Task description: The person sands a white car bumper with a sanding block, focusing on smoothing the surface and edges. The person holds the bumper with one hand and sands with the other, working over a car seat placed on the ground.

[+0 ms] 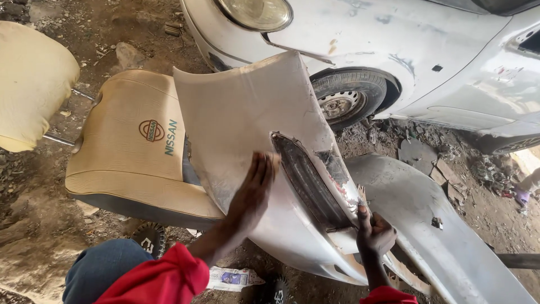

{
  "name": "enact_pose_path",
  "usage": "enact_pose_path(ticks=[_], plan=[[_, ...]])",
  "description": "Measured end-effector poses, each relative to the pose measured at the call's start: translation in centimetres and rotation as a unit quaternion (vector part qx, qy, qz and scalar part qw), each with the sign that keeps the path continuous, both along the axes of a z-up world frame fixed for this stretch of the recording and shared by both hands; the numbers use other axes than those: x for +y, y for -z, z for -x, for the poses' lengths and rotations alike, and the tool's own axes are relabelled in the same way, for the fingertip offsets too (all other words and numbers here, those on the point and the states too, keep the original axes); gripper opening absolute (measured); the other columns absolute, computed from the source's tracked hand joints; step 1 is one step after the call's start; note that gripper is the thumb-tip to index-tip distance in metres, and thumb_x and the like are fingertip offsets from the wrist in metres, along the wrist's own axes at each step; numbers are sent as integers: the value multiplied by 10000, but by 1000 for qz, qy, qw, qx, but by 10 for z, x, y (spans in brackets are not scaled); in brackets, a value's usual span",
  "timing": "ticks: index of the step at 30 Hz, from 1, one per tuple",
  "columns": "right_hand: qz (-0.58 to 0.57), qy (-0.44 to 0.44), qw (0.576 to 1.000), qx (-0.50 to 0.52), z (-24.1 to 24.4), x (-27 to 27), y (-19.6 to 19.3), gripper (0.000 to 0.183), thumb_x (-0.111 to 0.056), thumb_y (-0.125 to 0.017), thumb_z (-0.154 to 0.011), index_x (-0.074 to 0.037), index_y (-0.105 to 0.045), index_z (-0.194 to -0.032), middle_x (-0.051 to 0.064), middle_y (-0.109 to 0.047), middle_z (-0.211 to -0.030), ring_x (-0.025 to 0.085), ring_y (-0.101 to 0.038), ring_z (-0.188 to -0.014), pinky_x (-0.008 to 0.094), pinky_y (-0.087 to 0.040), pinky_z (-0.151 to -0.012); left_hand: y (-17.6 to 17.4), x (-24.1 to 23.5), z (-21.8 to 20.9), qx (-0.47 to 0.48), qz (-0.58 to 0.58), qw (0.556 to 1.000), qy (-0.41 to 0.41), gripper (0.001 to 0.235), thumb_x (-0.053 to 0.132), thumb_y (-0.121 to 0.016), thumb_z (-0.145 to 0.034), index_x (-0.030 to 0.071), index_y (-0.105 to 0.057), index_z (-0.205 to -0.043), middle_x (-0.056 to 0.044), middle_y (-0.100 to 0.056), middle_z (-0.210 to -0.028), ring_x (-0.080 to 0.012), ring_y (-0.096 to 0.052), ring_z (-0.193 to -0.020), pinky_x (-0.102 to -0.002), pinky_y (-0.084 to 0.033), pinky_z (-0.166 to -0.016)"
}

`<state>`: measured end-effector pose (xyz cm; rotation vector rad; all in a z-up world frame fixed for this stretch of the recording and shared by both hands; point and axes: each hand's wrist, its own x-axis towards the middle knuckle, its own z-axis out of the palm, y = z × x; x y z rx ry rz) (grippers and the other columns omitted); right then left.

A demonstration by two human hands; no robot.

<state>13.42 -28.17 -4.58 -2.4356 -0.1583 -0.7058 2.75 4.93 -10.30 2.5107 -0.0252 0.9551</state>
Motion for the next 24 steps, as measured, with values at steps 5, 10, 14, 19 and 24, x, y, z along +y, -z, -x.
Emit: enact_pose_path(ticks=[5, 10, 14, 19, 24], plan=[[11, 13, 1000, -8, 3, 2, -3, 790, -816, -561, -1001, -201, -243, -621, -71, -171, -604, 120, -179, -578, 363, -125, -600, -5, -8, -1, -66, 59, 996, -4, 831, -309, -339, -931, -108, -260, -1733, -387, -254, -1801, -537, -248, -1703, -547, -283, -1434], [21, 23, 1000, 0, 1, -2, 1, 781, -837, -533, -995, -199, -250, -647, -55, -170, -644, 133, -202, -602, 369, -150, -602, -5, -4, -1, -26, -9, 1000, -10, 883, -310, -394, -891, -112, -239, -1737, -379, -245, -1806, -516, -243, -1706, -534, -252, -1442], [8, 15, 1000, -7, 1, 1, 2, 801, -856, -524, -994, -208, -264, -602, -79, -188, -584, 123, -184, -570, 348, -132, -614, -9, 30, -30, -6, -34, 998, -42, 667, -140, -393, -1053, -165, -260, -1707, -401, -296, -1779, -503, -281, -1695, -484, -277, -1429], [22, 17, 1000, -10, 1, -2, 3, 798, -849, -512, -999, -198, -247, -622, -67, -181, -595, 129, -192, -580, 364, -133, -604, -8, 22, -19, 19, -102, 991, -90, 810, -187, -474, -989, -100, -210, -1750, -326, -282, -1818, -441, -281, -1711, -448, -278, -1433], [28, 21, 999, -7, 0, 1, 1, 808, -874, -481, -992, -190, -278, -614, -54, -191, -611, 145, -220, -586, 379, -161, -603, -9, -8, 8, -69, -39, 995, -54, 956, -355, -600, -940, -60, -212, -1762, -333, -288, -1808, -496, -358, -1676, -475, -421, -1393]])
